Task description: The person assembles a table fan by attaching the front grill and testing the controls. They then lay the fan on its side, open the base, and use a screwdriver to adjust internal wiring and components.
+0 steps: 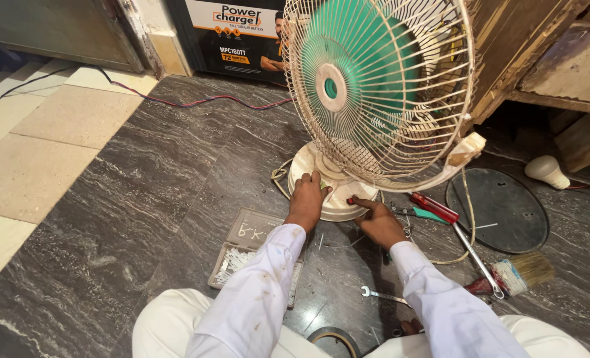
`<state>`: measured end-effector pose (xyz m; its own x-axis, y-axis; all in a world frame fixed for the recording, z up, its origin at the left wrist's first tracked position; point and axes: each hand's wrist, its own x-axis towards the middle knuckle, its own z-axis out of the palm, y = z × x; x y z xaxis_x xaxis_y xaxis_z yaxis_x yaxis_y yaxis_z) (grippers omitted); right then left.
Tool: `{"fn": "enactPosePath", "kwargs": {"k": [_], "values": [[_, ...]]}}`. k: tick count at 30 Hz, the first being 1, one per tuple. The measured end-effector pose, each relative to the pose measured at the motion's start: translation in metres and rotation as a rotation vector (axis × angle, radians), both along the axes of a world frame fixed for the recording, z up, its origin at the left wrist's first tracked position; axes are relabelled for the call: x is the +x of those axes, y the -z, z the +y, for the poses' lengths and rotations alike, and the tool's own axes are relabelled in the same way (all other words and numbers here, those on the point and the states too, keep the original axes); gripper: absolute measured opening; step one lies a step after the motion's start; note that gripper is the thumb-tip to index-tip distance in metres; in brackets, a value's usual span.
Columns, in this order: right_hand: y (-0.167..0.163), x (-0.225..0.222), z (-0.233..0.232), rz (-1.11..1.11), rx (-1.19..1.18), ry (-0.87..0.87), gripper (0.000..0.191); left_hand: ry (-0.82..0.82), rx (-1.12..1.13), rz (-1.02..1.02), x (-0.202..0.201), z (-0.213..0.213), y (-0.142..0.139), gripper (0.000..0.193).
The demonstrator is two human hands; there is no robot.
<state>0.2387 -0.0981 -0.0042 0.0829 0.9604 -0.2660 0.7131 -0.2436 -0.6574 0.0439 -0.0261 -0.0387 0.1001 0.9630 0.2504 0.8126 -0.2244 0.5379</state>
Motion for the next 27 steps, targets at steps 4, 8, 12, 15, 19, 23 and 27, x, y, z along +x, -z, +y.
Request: {"fn": "enactPosePath", "kwargs": {"k": [4, 8, 12, 15, 19, 23, 27], "values": [[0.001, 0.0, 0.0, -0.002, 0.005, -0.004, 0.061, -0.001, 0.01, 0.003, 0.0, 0.0, 0.0, 0.045], [0.006, 0.002, 0.003, -0.015, 0.018, -0.015, 0.06, -0.002, 0.006, 0.005, 0.0, 0.0, 0.001, 0.045], [0.013, 0.005, 0.005, -0.011, 0.069, -0.041, 0.059, -0.001, 0.024, 0.0, 0.0, 0.001, 0.002, 0.043], [0.019, 0.008, 0.007, 0.107, 0.062, -0.02, 0.058, -0.016, 0.057, -0.009, 0.0, 0.001, 0.002, 0.044], [0.023, 0.008, 0.011, 0.2, 0.098, -0.042, 0.058, -0.007, 0.033, 0.008, 0.0, 0.001, 0.002, 0.044], [0.022, 0.009, 0.011, 0.255, 0.061, -0.038, 0.058, -0.008, 0.038, -0.016, 0.0, 0.001, 0.002, 0.044], [0.016, 0.007, 0.008, 0.26, 0.029, -0.027, 0.059, -0.007, 0.012, -0.008, -0.001, 0.002, 0.0, 0.043]]}}
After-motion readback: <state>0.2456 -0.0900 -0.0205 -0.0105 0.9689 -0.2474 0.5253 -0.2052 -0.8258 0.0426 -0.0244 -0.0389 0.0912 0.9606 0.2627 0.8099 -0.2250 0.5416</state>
